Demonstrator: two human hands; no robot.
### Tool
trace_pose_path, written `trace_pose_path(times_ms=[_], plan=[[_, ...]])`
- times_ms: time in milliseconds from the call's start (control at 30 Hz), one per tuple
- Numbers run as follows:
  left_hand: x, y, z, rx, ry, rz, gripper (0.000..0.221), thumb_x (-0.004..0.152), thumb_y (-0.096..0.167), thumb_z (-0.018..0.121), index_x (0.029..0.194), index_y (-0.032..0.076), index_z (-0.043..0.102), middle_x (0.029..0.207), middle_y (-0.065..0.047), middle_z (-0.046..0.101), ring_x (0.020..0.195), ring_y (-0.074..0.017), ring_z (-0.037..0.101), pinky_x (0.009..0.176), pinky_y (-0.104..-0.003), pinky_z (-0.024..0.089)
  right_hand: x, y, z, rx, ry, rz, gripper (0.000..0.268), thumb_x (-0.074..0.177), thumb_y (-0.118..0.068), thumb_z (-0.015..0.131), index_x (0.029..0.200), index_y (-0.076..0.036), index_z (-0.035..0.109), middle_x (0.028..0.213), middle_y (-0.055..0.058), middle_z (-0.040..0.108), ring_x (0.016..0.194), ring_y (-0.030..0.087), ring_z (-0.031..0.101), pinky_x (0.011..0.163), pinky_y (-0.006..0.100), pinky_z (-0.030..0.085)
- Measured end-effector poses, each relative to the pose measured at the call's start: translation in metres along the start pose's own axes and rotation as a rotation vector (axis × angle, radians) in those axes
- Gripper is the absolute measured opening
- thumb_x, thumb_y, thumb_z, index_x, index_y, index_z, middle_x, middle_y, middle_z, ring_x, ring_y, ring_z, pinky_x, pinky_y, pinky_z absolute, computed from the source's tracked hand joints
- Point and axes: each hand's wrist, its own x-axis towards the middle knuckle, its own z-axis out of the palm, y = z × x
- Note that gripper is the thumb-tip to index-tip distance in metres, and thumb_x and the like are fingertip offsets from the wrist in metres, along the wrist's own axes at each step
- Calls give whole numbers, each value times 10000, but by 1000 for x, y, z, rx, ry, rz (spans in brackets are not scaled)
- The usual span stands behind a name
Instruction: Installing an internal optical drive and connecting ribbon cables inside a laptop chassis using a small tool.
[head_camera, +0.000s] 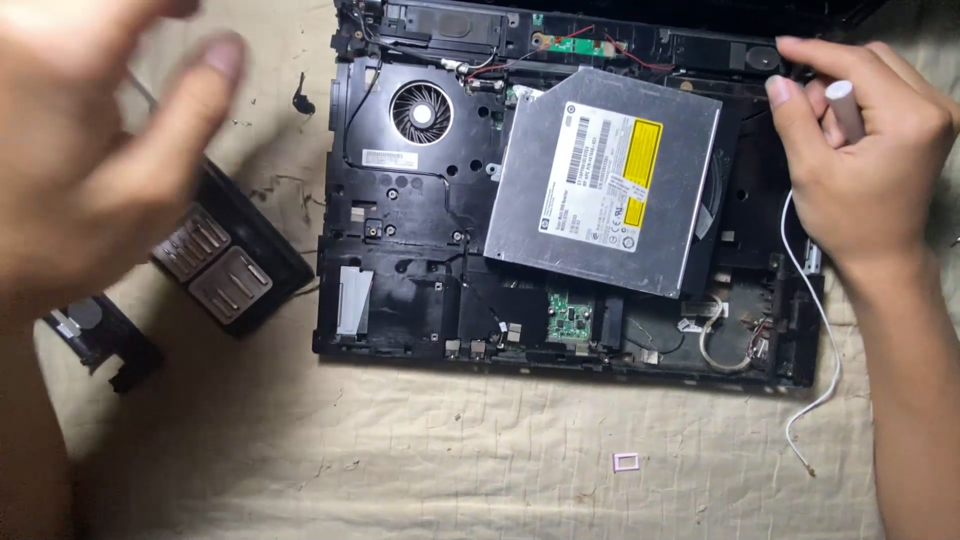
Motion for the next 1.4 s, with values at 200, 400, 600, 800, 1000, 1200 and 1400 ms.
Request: trace_pose_path(times_ms=[200,400,600,800,1000,1200,1400], plan=[[31,37,11,-97,-11,264,370,1112,-8,601,1414,-219,626,1382,-386,650,1258,-512,602,1089,-553,466,4,4,2,-99,6,-41,134,1255,168,860,1375,111,873,983,173,626,806,245,516,748,382,375],[33,29,52,42,-90,210,459,1107,134,534,1445,-174,563,1525,-334,541,1411,-463,480,1135,-536,392,-1,13,1,-115,-16,-26,121,1301,150,905,1408,99,887,932,136,548,799,230,480,754,381,357],[35,29,52,28,-68,239,405,1059,58,516,1374,-184,595,1444,-338,614,1336,-461,567,1118,-515,438,2,21,-1,-29,-82,32,63,1355,138,830,1416,123,825,1115,201,664,925,254,546,837,387,396],[37,24,59,59,-29,251,441,980,60,533,1332,-183,639,1381,-330,653,1288,-441,586,1067,-514,472,5,18,0,-19,-81,53,33,1369,107,837,1391,108,812,1182,186,721,987,240,597,855,361,420],[40,25,64,143,29,317,421,901,88,591,1213,-182,675,1313,-294,691,1222,-407,596,1049,-475,504,1,23,0,-51,-87,63,47,1393,96,856,1393,100,809,1192,178,717,1022,246,605,854,359,427],[42,24,66,194,86,361,423,906,153,617,1162,-176,692,1222,-254,721,1123,-359,586,1008,-434,528,2,22,2,-12,-90,144,88,1393,92,841,1357,76,763,1069,134,639,903,191,524,791,331,395],[38,29,74,157,121,278,296,992,109,613,1150,-136,661,1212,-311,675,1178,-419,571,1061,-467,484,2,29,3,-97,-91,85,104,1375,76,857,1342,66,759,1098,144,668,925,228,564,816,371,430]])
